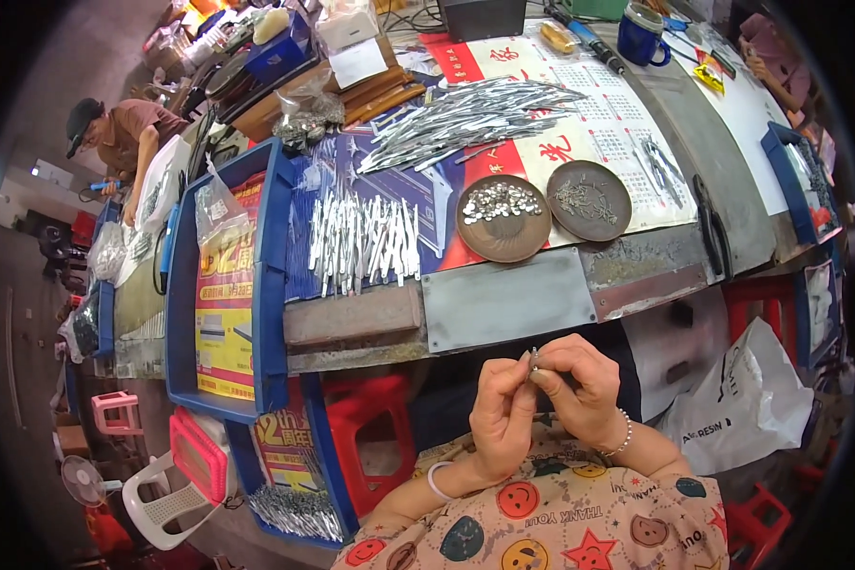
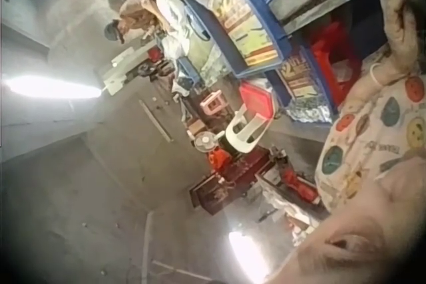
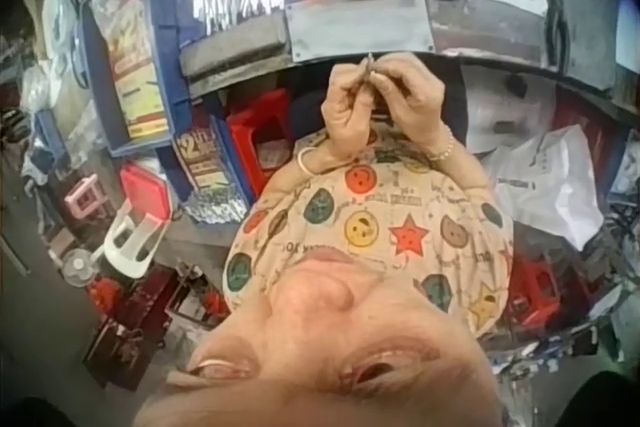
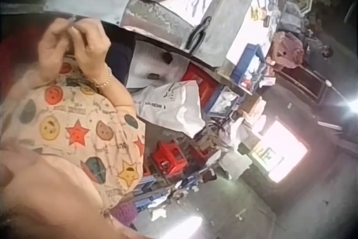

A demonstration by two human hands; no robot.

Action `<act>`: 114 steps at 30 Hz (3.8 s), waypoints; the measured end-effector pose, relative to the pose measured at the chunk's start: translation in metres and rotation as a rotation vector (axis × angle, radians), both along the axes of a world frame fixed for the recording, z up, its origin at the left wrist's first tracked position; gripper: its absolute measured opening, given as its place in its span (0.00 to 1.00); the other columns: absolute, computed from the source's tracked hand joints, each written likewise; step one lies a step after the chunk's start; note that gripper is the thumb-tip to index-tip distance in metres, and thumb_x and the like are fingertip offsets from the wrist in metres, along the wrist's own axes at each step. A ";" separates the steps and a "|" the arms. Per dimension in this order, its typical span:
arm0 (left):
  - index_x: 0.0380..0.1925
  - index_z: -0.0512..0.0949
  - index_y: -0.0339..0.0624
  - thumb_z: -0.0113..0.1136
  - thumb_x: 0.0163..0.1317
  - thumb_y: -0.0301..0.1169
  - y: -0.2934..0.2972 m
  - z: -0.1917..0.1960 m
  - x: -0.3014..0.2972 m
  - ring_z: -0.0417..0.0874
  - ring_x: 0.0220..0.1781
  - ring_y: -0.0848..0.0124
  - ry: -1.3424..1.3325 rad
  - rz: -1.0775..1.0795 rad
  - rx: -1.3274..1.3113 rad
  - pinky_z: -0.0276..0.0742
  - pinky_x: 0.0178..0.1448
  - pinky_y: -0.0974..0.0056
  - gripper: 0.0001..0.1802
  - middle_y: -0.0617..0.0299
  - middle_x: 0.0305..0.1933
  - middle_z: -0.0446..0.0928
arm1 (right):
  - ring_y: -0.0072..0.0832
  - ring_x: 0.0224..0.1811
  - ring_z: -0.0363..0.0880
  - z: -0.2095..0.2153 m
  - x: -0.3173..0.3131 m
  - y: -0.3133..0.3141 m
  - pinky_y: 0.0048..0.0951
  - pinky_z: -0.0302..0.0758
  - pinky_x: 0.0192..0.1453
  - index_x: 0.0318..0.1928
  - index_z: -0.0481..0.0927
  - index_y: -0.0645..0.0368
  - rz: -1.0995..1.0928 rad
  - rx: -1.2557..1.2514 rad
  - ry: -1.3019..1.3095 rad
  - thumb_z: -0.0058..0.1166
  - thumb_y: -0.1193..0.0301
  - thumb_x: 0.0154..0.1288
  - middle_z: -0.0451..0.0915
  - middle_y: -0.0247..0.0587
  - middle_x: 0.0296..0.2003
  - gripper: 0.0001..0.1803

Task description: Manually assembling small metal zipper sliders onto metal pins or rods at a workbench.

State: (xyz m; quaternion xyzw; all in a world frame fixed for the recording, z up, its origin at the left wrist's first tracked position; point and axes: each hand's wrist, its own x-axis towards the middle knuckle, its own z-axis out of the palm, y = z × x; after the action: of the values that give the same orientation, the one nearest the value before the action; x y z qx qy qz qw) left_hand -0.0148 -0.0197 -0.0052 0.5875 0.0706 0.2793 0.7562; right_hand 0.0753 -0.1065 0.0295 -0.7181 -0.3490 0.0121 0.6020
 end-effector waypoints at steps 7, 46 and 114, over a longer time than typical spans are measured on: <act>0.55 0.68 0.38 0.47 0.67 0.18 0.000 0.003 -0.002 0.68 0.37 0.80 0.030 -0.030 0.006 0.69 0.39 0.76 0.17 0.63 0.45 0.65 | 0.31 0.27 0.77 -0.002 -0.004 0.001 0.26 0.74 0.29 0.30 0.76 0.64 -0.021 0.006 0.004 0.62 0.79 0.54 0.78 0.43 0.27 0.06; 0.43 0.70 0.33 0.51 0.65 0.19 -0.018 0.012 0.000 0.69 0.27 0.80 0.102 -0.118 -0.265 0.65 0.28 0.75 0.07 0.62 0.40 0.66 | 0.19 0.25 0.62 -0.007 0.024 -0.021 0.20 0.62 0.26 0.53 0.62 0.59 -0.157 0.083 0.279 0.69 0.74 0.46 0.63 0.33 0.31 0.35; 0.49 0.61 0.40 0.45 0.70 0.25 0.004 0.020 -0.011 0.67 0.30 0.83 0.212 -0.205 -0.289 0.61 0.32 0.80 0.10 0.64 0.38 0.70 | 0.36 0.13 0.67 -0.029 0.002 0.005 0.31 0.62 0.16 0.22 0.68 0.63 0.050 0.002 -0.229 0.56 0.72 0.60 0.66 0.42 0.17 0.13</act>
State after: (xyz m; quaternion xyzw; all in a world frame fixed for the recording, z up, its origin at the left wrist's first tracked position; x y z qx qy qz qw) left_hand -0.0254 -0.0161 0.0147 0.5029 0.1291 0.1247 0.8455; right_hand 0.0775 -0.1017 0.0008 -0.7052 -0.4335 -0.0553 0.5583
